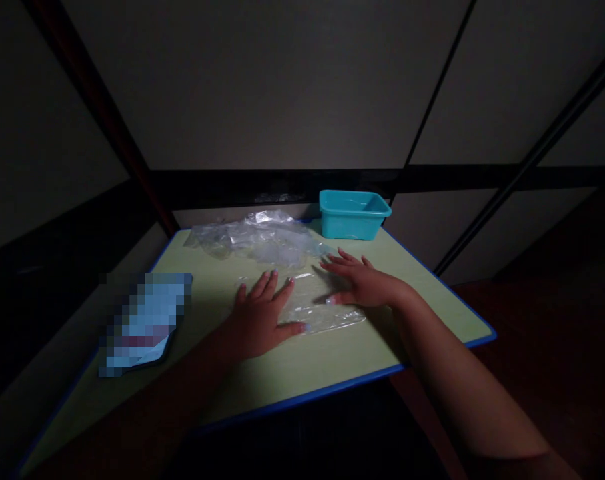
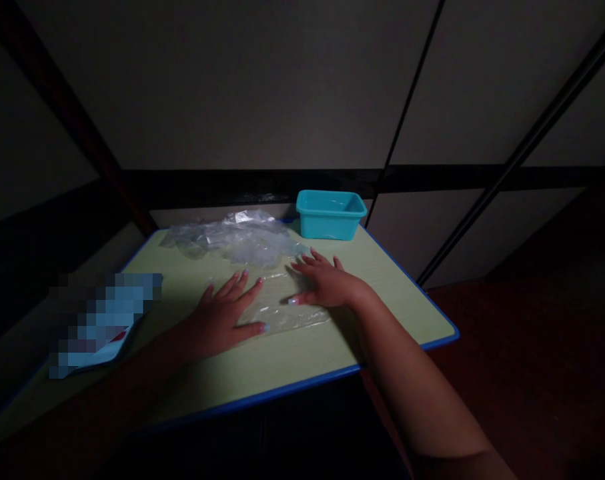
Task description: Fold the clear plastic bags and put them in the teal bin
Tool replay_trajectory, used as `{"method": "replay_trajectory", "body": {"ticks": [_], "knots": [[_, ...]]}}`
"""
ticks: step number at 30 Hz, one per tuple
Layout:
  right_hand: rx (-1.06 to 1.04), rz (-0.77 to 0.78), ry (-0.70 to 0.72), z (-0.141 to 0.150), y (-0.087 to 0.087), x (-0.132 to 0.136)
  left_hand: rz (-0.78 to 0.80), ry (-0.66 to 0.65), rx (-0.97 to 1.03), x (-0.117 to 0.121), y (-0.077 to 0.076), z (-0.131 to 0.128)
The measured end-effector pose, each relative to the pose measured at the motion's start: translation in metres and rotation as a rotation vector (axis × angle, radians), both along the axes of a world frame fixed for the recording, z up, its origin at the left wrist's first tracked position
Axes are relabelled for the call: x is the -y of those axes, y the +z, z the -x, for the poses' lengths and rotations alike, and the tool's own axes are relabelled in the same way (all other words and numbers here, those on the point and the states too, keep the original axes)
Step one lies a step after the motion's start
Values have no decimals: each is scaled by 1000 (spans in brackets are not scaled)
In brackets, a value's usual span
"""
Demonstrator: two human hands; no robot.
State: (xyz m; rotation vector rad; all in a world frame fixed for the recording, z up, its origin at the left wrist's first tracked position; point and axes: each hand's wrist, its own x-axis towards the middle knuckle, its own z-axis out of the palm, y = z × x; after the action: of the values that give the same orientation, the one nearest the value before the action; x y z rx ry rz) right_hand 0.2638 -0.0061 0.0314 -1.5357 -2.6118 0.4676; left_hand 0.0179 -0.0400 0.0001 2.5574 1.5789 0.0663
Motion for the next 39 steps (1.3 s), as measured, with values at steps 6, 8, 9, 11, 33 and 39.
{"method": "replay_trajectory", "body": {"ticks": [6,8,9,11,33,39], "knots": [[-111,-261,-112,8,-13,-14,-238,149,148,-13,2,2],[-129,-307,-162,10,-18,-20,-289,199,198,-20,1,6],[-136,-318,-177,12,-20,-23,-297,226,226,-24,0,8],[-144,-318,-191,16,-24,-28,-284,266,317,-31,-2,10],[-277,-42,172,41,-28,-21,473,757,1654,-55,12,11],[-281,16,216,40,-24,-20,524,680,1623,-53,12,10]]}}
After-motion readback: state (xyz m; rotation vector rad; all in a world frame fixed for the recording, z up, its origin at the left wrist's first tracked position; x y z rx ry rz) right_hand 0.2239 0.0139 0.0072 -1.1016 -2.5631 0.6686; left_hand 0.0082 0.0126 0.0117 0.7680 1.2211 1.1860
